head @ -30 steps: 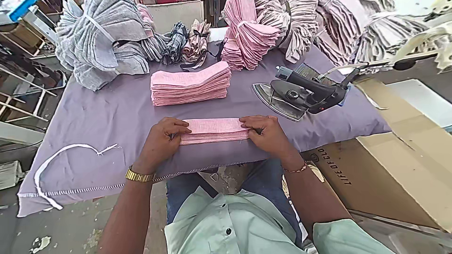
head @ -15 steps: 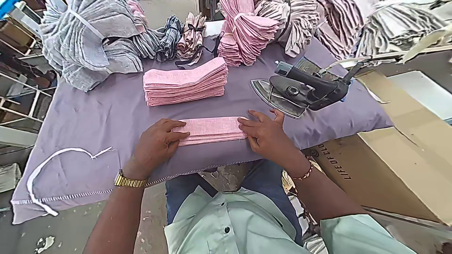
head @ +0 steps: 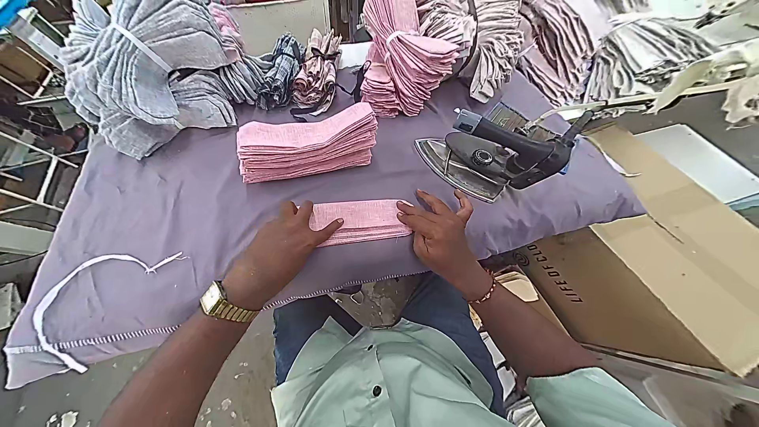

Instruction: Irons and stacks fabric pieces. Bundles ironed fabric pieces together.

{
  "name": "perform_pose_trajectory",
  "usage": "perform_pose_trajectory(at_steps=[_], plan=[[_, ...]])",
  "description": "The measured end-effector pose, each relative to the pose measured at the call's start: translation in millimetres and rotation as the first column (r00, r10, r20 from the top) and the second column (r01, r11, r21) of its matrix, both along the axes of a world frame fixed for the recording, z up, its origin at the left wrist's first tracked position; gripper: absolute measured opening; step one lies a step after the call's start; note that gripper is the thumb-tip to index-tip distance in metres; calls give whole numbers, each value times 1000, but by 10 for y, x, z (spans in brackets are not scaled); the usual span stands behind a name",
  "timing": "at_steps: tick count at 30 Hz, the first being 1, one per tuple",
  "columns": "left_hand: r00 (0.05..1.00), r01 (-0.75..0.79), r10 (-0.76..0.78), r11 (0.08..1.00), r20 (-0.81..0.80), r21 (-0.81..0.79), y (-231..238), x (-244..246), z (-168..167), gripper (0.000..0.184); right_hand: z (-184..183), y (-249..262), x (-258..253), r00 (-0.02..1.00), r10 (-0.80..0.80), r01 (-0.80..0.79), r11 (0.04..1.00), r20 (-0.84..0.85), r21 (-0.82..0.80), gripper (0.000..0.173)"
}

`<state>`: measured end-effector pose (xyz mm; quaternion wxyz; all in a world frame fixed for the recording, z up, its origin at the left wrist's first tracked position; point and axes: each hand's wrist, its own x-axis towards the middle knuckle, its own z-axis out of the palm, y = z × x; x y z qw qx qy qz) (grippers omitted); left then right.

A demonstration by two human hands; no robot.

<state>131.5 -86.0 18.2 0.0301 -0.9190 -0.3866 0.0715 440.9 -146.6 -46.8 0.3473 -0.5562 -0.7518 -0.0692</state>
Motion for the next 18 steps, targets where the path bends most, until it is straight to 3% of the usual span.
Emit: perform_pose_trajectory(at_steps=[3,4,6,8,9,11,13,15,18], plan=[[999,-8,7,999,-32,-32,9,33,20,84,313,188,118,998,63,-59,977,13,-203,30],[999,-15,13,999,-50,-35,14,42,28,85,463,294,228,994,108,-103,973,12,-207,28],[998,-19,16,999,-68,-34,17,51,37,85,778,498,503,993,116,-117,992,-16,-52,29],[997,-32,29,999,-73,-39,9,46,34,85,1005,711,836,1000,-22,20,995,19,99,29],[997,-32,29,999,-71,-40,4,41,24,85,1050,798,1006,989,-134,128,987,61,98,35],[998,-32,30,999,-63,-33,15,42,16,85,1083,885,1204,943,-281,290,957,180,-25,56],[997,-44,42,998,-62,-37,13,47,15,87,1057,860,1183,929,-286,313,946,234,-88,59],[997,-56,53,997,-59,-46,3,54,17,87,1063,733,1102,968,-208,214,976,142,-31,45],[996,-70,67,996,-52,-59,-1,53,7,83,1104,448,891,998,51,-49,994,-25,94,37]])
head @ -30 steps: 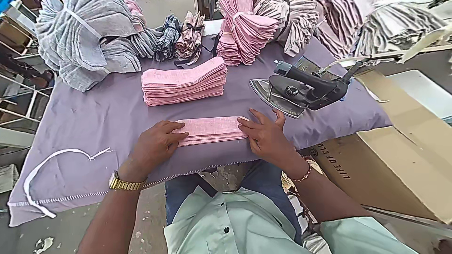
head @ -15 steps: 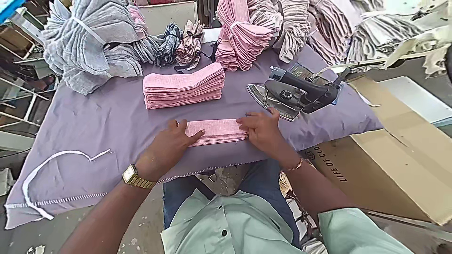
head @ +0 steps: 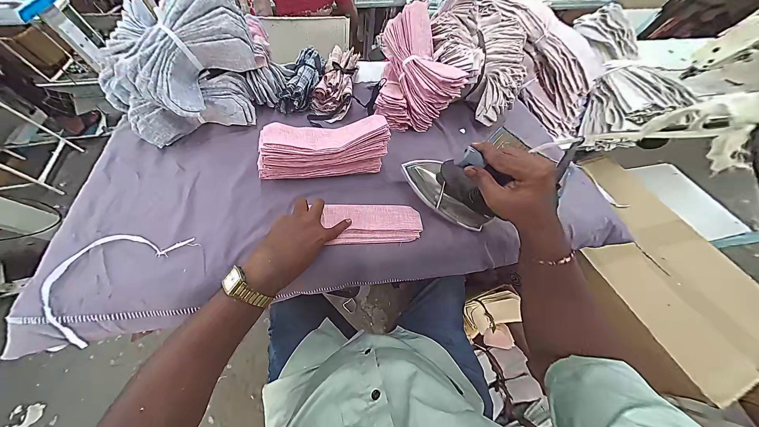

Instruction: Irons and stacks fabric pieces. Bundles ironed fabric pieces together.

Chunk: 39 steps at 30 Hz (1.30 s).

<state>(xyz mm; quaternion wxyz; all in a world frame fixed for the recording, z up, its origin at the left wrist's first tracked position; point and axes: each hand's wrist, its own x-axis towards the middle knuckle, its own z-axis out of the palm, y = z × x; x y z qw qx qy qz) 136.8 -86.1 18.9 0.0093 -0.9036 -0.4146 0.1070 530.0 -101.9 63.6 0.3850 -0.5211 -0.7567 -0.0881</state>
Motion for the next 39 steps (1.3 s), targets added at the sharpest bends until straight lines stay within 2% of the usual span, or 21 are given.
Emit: perform_pose_trajectory(at_steps=[3,4,7,9,11,14,17,20,22,24,26,28,30,32,35,37,39], plan=[[1000,5,-5,1000,1,13,1,8,3,80,-37,-187,-267,982,173,-171,985,-74,39,36],[1000,6,-6,1000,2,24,1,4,-2,79,-40,-214,-381,983,179,-179,984,-44,-1,36],[1000,-4,3,999,26,40,-10,-15,-22,79,-28,-130,-747,977,108,-88,989,185,-115,37],[997,10,-15,997,78,74,1,-98,-39,78,-15,1,-892,975,113,-89,987,191,-131,37],[973,61,-85,991,215,115,41,-305,-145,68,-26,97,-1033,982,118,-96,985,151,-142,38],[837,69,-119,991,534,113,108,-622,-366,42,-26,168,-1257,986,115,-95,982,118,-164,37],[657,-4,-55,997,752,75,82,-726,-538,29,-37,209,-1531,989,114,-100,984,91,-150,34],[574,-186,38,979,818,85,39,-679,-540,20,-63,265,-1881,991,100,-86,985,93,-150,34],[546,-269,73,959,834,92,42,-682,-504,27,-80,297,-2133,988,102,-86,987,120,-137,35],[508,-294,68,951,859,98,48,-708,-481,35,-88,312,-2326,975,142,-117,983,173,-144,37],[395,-281,47,957,917,72,45,-769,-453,33,-90,330,-2408,957,204,-173,972,205,-159,40],[299,-299,115,954,947,-22,35,-850,-451,32,-69,337,-2386,938,258,-217,958,231,-190,42],[259,-336,179,938,949,-85,53,-876,-477,33,-37,331,-2318,926,303,-262,945,224,-196,44],[308,-360,209,929,928,-90,77,-854,-491,33,-13,313,-2217,913,347,-307,931,215,-198,41],[461,-401,252,914,851,-54,118,-794,-497,51,25,226,-1948,890,398,-356,912,225,-204,38],[559,-451,311,892,769,-33,117,-755,-504,65,83,130,-1691,888,404,-352,904,220,-244,37],[605,-473,344,881,718,-24,119,-740,-514,67,131,30,-1411,907,360,-297,915,217,-274,37]])
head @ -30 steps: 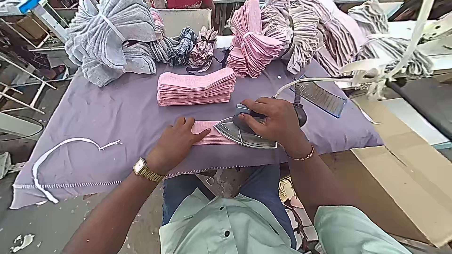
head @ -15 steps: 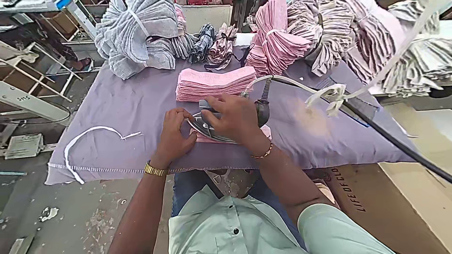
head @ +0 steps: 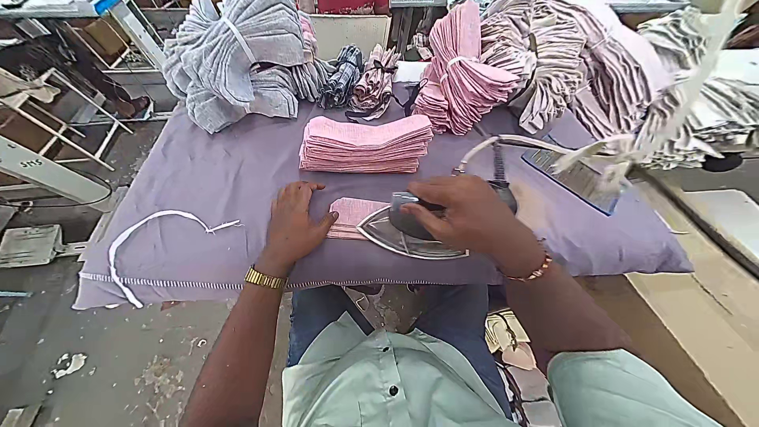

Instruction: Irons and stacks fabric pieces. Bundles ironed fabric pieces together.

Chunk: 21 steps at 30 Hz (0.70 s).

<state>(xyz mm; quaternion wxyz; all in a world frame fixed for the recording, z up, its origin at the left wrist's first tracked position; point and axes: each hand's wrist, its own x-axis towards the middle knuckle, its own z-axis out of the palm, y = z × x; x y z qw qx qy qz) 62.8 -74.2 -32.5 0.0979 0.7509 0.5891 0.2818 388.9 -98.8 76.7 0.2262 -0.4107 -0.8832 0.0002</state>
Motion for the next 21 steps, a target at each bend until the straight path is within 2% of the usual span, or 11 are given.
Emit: perform_pose_trajectory(at_steps=[6,8,11,13,15,18,21], plan=[[997,41,-44,998,60,38,1,-10,-13,56,-32,-349,681,934,-352,346,933,58,100,43],[996,60,-64,997,69,51,-8,-13,-8,54,-38,-427,774,913,-404,397,912,58,103,43],[989,90,-98,993,107,77,-12,-14,-3,47,-21,-455,819,918,-393,389,918,48,77,39],[981,114,-130,987,147,111,-19,-15,0,40,24,-358,922,933,-361,360,932,12,51,38],[972,134,-160,979,170,153,-34,-29,-1,33,50,-148,1111,916,-395,399,915,-71,61,39],[974,151,-180,968,136,199,-65,-28,-19,31,22,172,1395,811,-564,582,806,-157,111,47],[983,146,-167,962,75,230,-95,8,-29,32,-130,357,1562,754,-634,657,727,-172,198,53]])
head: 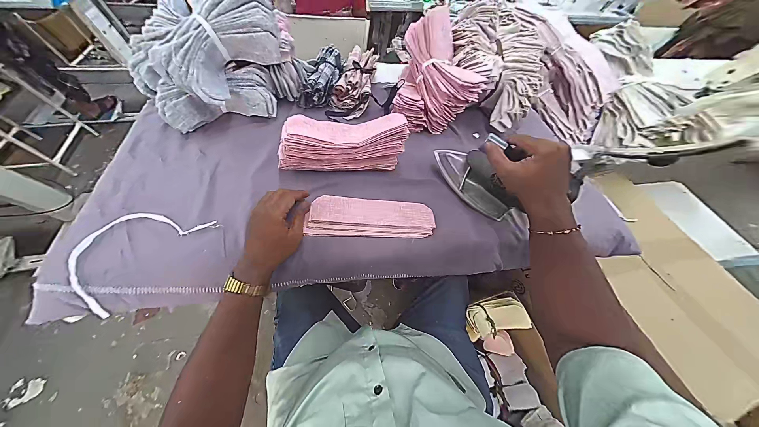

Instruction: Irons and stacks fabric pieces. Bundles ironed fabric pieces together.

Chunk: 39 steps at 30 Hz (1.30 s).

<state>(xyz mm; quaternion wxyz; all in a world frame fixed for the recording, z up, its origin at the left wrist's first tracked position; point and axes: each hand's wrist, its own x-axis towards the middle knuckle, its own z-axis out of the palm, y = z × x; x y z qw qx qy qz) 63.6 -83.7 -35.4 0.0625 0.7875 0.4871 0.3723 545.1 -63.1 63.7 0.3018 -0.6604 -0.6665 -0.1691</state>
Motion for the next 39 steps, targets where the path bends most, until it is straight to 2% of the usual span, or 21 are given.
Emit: perform_pose_trajectory(at_steps=[2,5,7,9,12,15,17,21,24,26,28,30,32,34,37,39], plan=[[999,-32,33,999,-38,24,-33,56,13,32,-92,33,70,992,-91,99,991,93,-91,60],[993,-82,93,987,-71,139,-111,52,40,29,-83,70,11,987,-124,140,976,104,-169,70],[992,-92,114,954,-61,286,-201,70,67,24,-76,47,-5,986,-134,149,974,96,-172,76],[995,-92,99,933,-2,348,-314,76,121,19,-90,44,10,985,-128,144,979,113,-142,78],[977,-208,215,955,-9,212,-491,-135,164,20,-152,35,-5,983,-136,152,980,125,-126,77],[903,-382,388,922,-183,67,-466,-605,140,32,-222,23,52,982,-112,119,992,153,-42,74],[843,-474,443,880,-306,-30,-450,-943,186,38,-279,18,68,990,-73,74,997,121,-7,74],[812,-524,480,850,-333,-52,-451,-1245,152,28,-463,-118,-50,999,44,-45,991,6,129,57],[847,-485,473,875,-242,12,-400,-1103,127,29,-619,-407,-393,986,142,-125,977,-90,174,39],[900,-407,412,911,-143,67,-345,-859,134,29,-768,-580,-702,954,252,-217,955,-165,205,31],[963,-257,264,961,-62,106,-253,-540,124,26,-904,-680,-979,905,345,-299,932,-248,207,26],[995,-88,91,993,-36,84,-153,-210,95,27,-963,-713,-1161,882,364,-317,928,-300,194,25],[995,7,-7,1000,-98,7,-62,26,116,34,-966,-691,-1215,901,321,-296,947,-292,127,29],[988,39,-40,999,-151,-7,6,183,168,43,-910,-686,-1194,930,266,-283,959,-254,-32,36],[980,148,-149,989,-130,-20,90,420,245,36,-847,-630,-1147,949,271,-302,927,-162,-224,43],[947,177,-207,975,-245,-137,162,571,281,37,-838,-589,-1146,951,292,-308,915,-99,-262,43]])
